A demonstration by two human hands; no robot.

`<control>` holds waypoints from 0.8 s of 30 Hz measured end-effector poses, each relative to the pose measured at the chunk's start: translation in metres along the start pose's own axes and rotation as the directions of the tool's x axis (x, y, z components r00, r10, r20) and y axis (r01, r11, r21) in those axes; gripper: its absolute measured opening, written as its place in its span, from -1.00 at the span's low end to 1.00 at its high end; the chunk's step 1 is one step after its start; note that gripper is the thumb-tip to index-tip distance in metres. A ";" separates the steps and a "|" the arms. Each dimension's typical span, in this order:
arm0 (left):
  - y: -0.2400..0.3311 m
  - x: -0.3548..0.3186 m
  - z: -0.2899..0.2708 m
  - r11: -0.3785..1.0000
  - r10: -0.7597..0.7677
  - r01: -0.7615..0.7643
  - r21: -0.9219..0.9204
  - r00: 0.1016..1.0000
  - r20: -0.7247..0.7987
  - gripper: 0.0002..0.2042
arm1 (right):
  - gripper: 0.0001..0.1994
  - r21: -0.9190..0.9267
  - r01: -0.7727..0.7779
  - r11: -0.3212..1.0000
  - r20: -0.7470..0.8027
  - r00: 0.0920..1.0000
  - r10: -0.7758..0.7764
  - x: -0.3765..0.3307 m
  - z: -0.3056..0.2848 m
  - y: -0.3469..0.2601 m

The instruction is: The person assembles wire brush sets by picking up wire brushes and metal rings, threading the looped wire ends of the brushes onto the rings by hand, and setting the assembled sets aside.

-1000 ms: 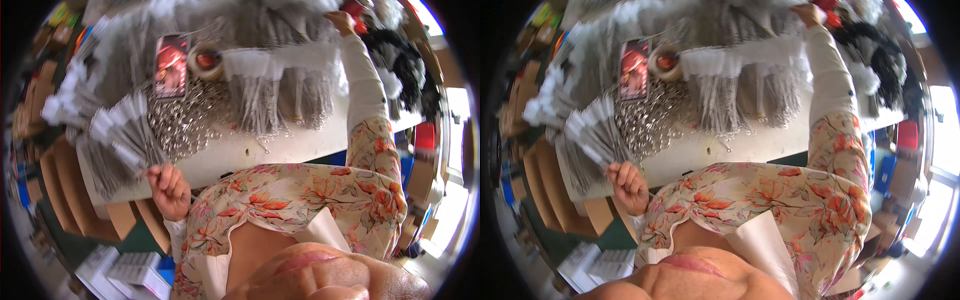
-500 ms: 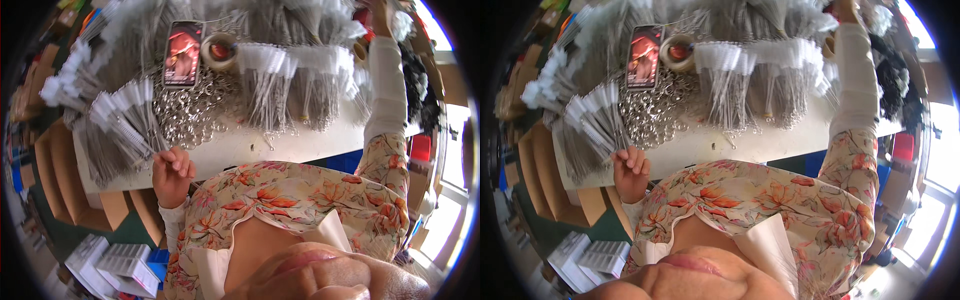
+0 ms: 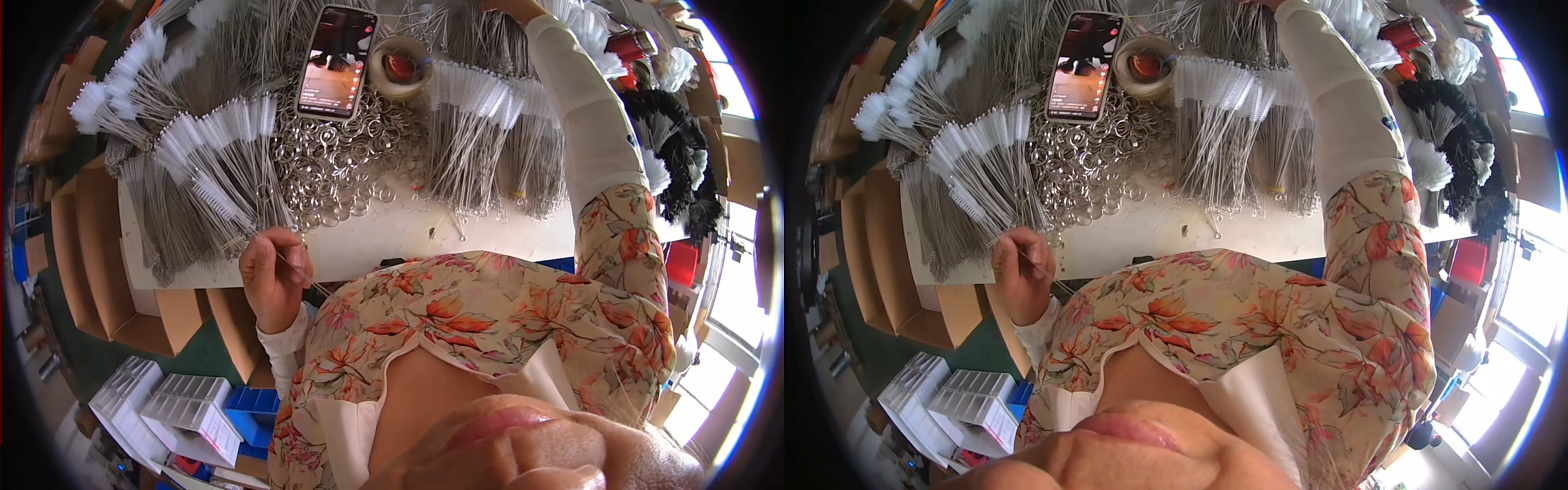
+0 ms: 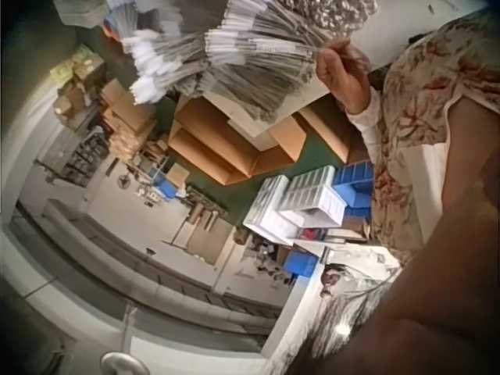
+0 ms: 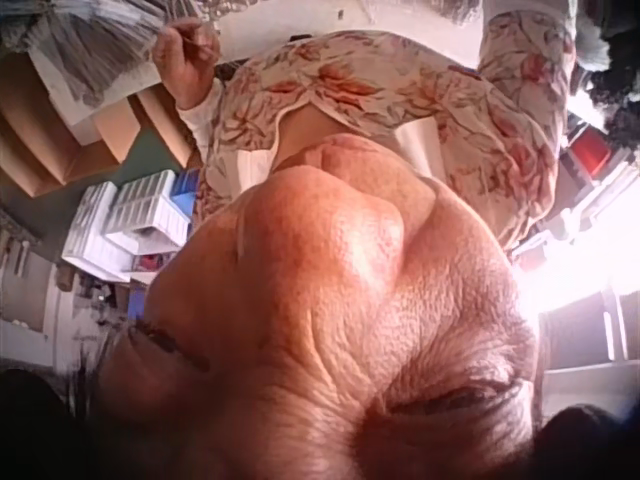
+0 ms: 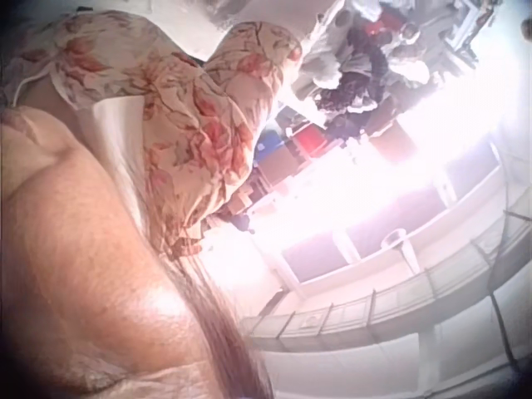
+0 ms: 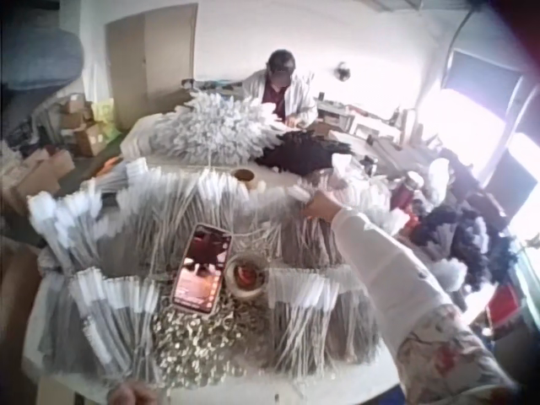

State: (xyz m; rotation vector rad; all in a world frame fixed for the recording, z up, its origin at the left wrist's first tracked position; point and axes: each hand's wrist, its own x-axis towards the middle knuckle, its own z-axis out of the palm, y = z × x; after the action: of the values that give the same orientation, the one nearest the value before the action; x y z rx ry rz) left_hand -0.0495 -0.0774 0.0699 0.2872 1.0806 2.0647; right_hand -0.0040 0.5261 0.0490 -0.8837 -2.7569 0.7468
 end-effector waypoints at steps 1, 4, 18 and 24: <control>-0.002 0.003 -0.001 1.000 -0.004 0.004 -0.018 1.000 0.020 -0.64 | -0.73 -0.013 -0.012 1.000 -0.009 1.000 0.012 0.000 -0.008 0.015; -0.001 -0.001 0.000 1.000 0.004 -0.005 -0.002 1.000 -0.013 -0.65 | -0.76 0.084 -0.013 0.996 0.025 1.000 0.011 0.011 0.011 0.007; -0.010 -0.007 0.003 0.996 -0.029 0.028 0.081 0.999 0.012 -0.67 | -0.88 -0.526 0.396 0.753 0.051 0.898 -0.437 0.005 0.018 0.031; -0.009 -0.010 -0.001 0.998 -0.051 0.051 0.045 0.999 0.014 -0.69 | -0.90 -0.303 0.703 0.644 -0.023 0.670 -0.742 0.021 0.006 0.065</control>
State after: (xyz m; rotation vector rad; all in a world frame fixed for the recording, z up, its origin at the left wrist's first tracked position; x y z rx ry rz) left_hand -0.0385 -0.0816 0.0636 0.2937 1.1151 1.9925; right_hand 0.0095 0.5811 0.0109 0.2042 -2.7384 0.1374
